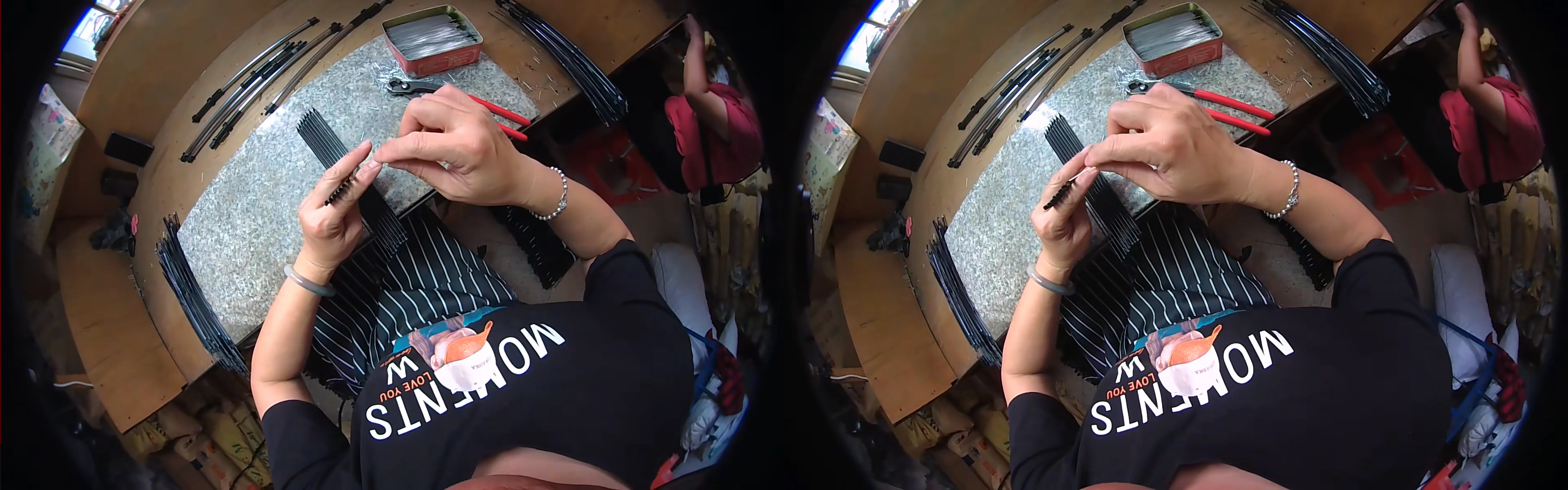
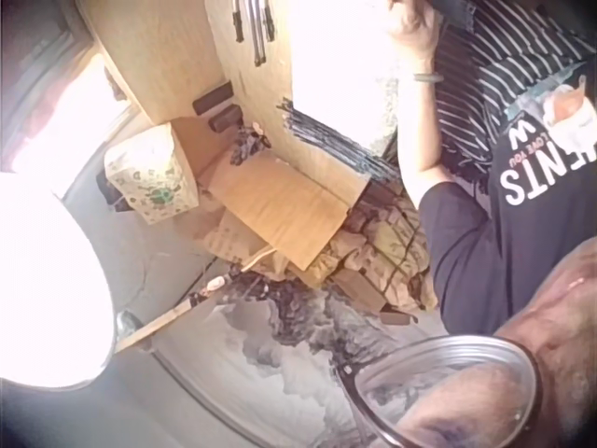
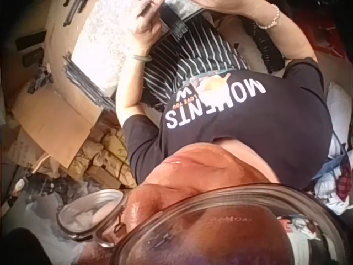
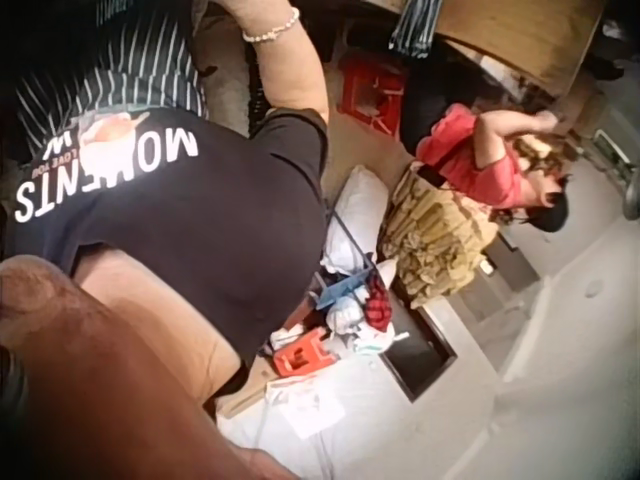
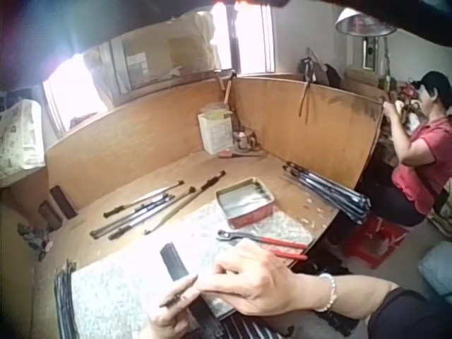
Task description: The person gathers umbrella ribs, threads a wire through their ends by hand, fits them around an umbrella shaft hub, and secures the wire using pliers.
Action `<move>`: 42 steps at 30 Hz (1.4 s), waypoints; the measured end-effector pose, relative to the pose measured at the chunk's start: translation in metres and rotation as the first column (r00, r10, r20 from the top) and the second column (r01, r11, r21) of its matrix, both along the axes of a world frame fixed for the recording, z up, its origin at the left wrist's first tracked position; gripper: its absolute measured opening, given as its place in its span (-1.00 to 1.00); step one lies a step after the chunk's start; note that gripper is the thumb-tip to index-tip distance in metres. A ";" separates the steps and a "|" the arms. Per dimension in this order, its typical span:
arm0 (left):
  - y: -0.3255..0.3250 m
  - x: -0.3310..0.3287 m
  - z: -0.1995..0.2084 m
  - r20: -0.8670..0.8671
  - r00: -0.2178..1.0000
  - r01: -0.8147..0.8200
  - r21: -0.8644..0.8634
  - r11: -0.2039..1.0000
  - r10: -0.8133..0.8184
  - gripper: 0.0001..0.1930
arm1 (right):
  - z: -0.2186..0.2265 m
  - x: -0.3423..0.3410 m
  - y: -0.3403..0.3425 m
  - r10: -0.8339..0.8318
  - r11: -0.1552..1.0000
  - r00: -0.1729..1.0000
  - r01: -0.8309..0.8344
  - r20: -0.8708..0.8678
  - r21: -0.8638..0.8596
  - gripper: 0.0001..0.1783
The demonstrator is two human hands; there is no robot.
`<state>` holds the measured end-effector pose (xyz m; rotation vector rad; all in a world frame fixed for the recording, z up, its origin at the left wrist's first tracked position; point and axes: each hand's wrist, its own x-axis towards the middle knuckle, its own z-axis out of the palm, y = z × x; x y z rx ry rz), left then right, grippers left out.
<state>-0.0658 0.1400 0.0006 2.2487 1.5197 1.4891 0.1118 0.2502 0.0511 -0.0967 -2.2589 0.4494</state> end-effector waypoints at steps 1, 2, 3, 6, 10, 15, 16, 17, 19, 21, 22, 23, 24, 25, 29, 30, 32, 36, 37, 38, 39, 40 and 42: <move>0.002 -0.001 0.000 -0.006 1.000 0.006 0.007 1.000 -0.006 -0.53 | 0.001 -0.001 0.001 -0.012 1.000 1.000 0.012 0.002 0.029 -0.81; 0.002 -0.001 0.000 -0.006 1.000 0.008 0.009 1.000 -0.008 -0.53 | 0.001 -0.001 0.002 -0.024 0.998 1.000 0.023 0.004 0.059 -0.81; 0.001 -0.001 0.000 -0.006 1.000 0.009 -0.001 1.000 -0.009 -0.53 | 0.002 -0.002 0.003 -0.035 0.995 0.999 0.034 0.006 0.089 -0.81; 0.000 -0.001 0.000 -0.007 1.000 0.012 -0.018 1.000 -0.012 -0.53 | 0.001 -0.001 -0.001 -0.030 0.997 1.000 0.030 0.004 0.076 -0.81; 0.001 0.001 -0.002 0.031 0.999 0.009 -0.002 1.000 -0.009 -0.54 | -0.001 -0.003 0.000 -0.029 0.996 1.000 0.028 0.001 0.081 -0.81; 0.003 0.000 -0.003 0.049 0.999 0.009 0.003 1.000 -0.009 -0.55 | 0.000 -0.005 0.002 -0.014 0.998 1.000 0.013 0.015 0.066 -0.81; 0.003 0.000 -0.003 0.049 0.999 0.009 0.007 1.000 -0.009 -0.56 | 0.000 -0.005 0.003 -0.014 0.998 1.000 0.013 0.015 0.065 -0.81; 0.003 0.000 -0.003 0.050 0.999 0.008 0.012 1.000 -0.009 -0.56 | 0.000 -0.005 0.003 -0.008 0.998 1.000 0.007 0.010 0.063 -0.81; 0.002 0.001 -0.003 0.047 0.999 0.008 0.012 1.000 -0.009 -0.56 | -0.001 -0.005 0.003 0.003 0.998 1.000 -0.003 0.000 0.060 -0.82; 0.003 0.000 -0.003 0.036 0.999 0.007 0.019 1.000 -0.007 -0.56 | -0.001 -0.005 0.002 0.003 0.998 1.000 -0.003 0.010 0.056 -0.82; 0.003 0.000 -0.003 0.029 1.000 0.005 0.027 1.000 -0.006 -0.56 | -0.001 -0.005 0.002 0.002 0.999 1.000 -0.003 0.021 0.051 -0.82; 0.001 0.001 -0.004 0.024 1.000 0.003 0.028 1.000 -0.003 -0.56 | 0.000 -0.006 0.003 0.001 0.999 1.000 -0.002 0.031 0.045 -0.82; -0.001 0.001 -0.005 0.019 1.000 0.000 0.028 1.000 0.000 -0.57 | 0.001 -0.006 0.003 0.003 0.999 1.000 -0.004 0.024 0.053 -0.82; 0.000 0.000 -0.005 0.014 1.000 -0.003 0.027 1.000 0.002 -0.57 | 0.002 -0.007 0.004 0.006 0.999 1.000 -0.008 0.027 0.048 -0.82; -0.001 0.001 -0.002 0.028 1.000 0.012 0.010 1.000 -0.012 -0.58 | 0.001 -0.005 0.000 0.016 1.000 0.999 -0.017 0.038 0.018 -0.82; 0.000 0.001 -0.003 0.030 0.999 0.012 0.006 1.000 -0.012 -0.58 | 0.000 -0.006 0.000 0.024 1.000 0.999 -0.024 0.031 0.013 -0.82; 0.005 -0.001 -0.006 0.054 0.998 0.010 0.029 1.000 -0.011 -0.57 | -0.001 -0.008 0.002 0.033 0.999 0.999 -0.033 0.025 0.000 -0.82; 0.003 0.000 -0.007 0.070 0.997 0.009 0.046 0.999 -0.012 -0.56 | -0.003 -0.008 0.004 0.052 0.999 0.998 -0.052 0.031 -0.005 -0.82; 0.003 0.000 -0.007 0.070 0.997 0.009 0.052 0.999 -0.013 -0.56 | -0.003 -0.009 0.004 0.056 0.998 0.998 -0.056 0.024 -0.009 -0.82; 0.003 0.000 -0.006 0.071 0.997 0.009 0.050 0.999 -0.013 -0.56 | -0.003 -0.009 0.004 0.059 0.998 0.998 -0.059 0.016 -0.012 -0.82; 0.003 0.000 -0.004 0.057 0.998 0.003 0.040 0.999 -0.005 -0.56 | -0.003 -0.009 0.005 0.063 0.998 0.998 -0.063 0.009 -0.016 -0.83; 0.003 0.000 -0.003 0.043 0.999 -0.004 0.031 1.000 0.002 -0.56 | -0.003 -0.010 0.005 0.063 0.998 0.998 -0.063 0.010 -0.018 -0.83; 0.003 0.000 -0.003 0.031 0.999 -0.009 0.021 1.000 0.008 -0.57 | -0.002 -0.010 0.006 0.054 0.998 0.998 -0.054 0.012 -0.010 -0.83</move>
